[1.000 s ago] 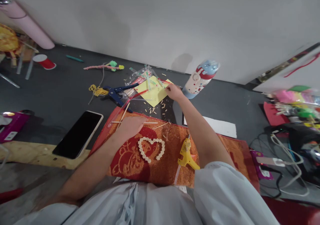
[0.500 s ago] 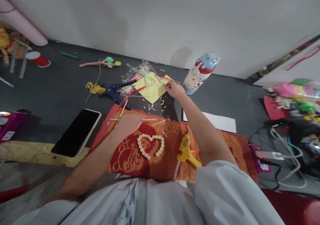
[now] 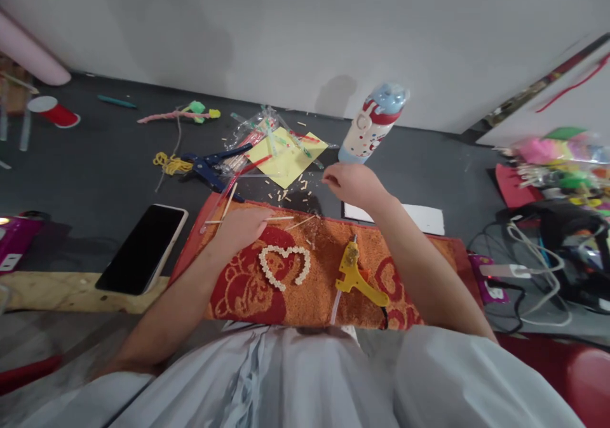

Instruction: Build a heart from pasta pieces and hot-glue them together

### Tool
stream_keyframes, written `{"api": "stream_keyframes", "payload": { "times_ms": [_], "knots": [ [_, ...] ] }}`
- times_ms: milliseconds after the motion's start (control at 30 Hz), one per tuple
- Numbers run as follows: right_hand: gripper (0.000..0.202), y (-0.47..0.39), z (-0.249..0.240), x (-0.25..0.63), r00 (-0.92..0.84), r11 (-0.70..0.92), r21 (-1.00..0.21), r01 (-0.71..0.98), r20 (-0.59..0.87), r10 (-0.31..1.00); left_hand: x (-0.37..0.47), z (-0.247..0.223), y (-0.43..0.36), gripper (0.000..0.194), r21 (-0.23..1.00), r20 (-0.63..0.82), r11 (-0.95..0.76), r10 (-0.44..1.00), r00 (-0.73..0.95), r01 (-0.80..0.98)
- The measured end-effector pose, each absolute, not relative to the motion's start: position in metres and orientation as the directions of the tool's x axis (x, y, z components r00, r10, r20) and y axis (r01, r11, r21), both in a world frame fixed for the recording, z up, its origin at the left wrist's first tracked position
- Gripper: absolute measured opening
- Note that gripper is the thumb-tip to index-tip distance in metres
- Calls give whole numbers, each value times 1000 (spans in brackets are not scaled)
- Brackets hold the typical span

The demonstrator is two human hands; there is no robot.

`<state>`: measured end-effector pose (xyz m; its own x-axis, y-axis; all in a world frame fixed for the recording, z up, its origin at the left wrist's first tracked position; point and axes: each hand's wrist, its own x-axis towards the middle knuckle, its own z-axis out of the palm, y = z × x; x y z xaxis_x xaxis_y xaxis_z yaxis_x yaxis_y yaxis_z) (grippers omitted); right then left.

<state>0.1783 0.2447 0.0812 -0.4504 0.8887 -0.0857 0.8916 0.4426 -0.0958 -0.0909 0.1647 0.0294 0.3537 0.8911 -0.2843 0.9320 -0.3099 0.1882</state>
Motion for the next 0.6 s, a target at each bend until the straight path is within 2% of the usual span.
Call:
{"api": "stream_keyframes", "payload": {
  "times_ms": [167, 300, 400, 500, 600],
  "knots": [
    [31, 167, 104, 227, -301, 288, -163, 944, -62, 952, -89, 34, 166, 37, 177, -283, -290, 900, 331, 940],
    [23, 109, 95, 258, -150, 108, -233, 966, -173, 973, -88, 32, 167, 36, 175, -262, -293, 907, 331, 940],
    [16, 72, 76, 263, -52, -2, -201, 980, -264, 963, -88, 30, 167, 37, 167, -254, -297, 909, 331, 940],
    [32, 47, 59, 255, -81, 19, -224, 974, -269, 960, -86, 30, 167, 40, 154, -253, -299, 910, 330, 942],
    [47, 34, 49, 243, -60, -6, -195, 981, -327, 943, -84, 31, 166, 41, 140, -250, -294, 913, 321, 945]
  ]
}}
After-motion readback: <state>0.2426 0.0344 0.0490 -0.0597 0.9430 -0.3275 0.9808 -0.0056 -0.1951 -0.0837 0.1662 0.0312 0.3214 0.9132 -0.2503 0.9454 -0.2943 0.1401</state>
